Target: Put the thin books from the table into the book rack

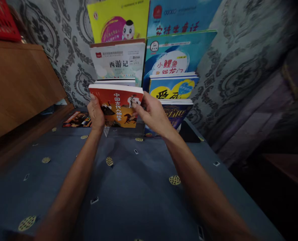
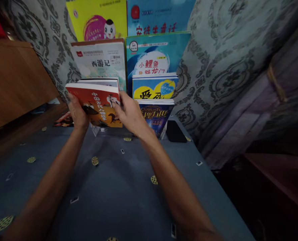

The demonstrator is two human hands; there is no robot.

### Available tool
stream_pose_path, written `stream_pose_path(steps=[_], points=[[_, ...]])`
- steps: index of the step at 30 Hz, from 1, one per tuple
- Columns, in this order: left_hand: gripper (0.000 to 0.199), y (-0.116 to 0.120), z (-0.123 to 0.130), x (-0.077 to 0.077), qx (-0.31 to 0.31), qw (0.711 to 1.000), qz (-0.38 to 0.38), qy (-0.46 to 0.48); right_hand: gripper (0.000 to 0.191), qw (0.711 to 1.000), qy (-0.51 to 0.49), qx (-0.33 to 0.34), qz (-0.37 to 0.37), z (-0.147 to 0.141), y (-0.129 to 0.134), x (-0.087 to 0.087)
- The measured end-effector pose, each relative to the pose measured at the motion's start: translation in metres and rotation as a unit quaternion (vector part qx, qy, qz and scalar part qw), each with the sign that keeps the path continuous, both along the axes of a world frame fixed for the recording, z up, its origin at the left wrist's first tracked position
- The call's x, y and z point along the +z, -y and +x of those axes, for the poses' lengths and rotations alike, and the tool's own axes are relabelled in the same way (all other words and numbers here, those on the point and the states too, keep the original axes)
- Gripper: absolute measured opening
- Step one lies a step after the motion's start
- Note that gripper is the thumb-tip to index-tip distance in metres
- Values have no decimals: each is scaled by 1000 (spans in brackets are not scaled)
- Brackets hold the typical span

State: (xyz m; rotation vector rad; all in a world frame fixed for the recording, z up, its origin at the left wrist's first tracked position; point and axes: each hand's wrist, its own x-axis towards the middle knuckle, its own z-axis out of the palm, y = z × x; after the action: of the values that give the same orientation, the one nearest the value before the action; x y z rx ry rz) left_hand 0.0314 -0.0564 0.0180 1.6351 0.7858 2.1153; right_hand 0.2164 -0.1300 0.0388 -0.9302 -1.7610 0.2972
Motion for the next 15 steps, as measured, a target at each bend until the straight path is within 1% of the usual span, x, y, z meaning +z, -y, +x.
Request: stream_pose_path(steps=[2,4,7,10,13,15], points=[[80,-5,-1,-5,0,1000,-6,-10,37,1000,23,-13,9,-1,-3,-4],[78,-8,-3,-10,3,1000,-5,-20,36,999,38,-21,9,-1,-6,-8],[74,-12,-4,-16,12,1000,6,-26,35,999,44,-27,-7,-3,-11,-15],[72,-16,-6,-22,29,999,8,-38,30,998,41,-35,-29,-5,-13,-19],[72,-21,-12,-28,69,994,3,-87,25,997,43,-46,-46,-5,-13,-20],[71,-24,-18,-31,113,984,-7,-135,23,996,51,-55,-52,-5,-13,-20]])
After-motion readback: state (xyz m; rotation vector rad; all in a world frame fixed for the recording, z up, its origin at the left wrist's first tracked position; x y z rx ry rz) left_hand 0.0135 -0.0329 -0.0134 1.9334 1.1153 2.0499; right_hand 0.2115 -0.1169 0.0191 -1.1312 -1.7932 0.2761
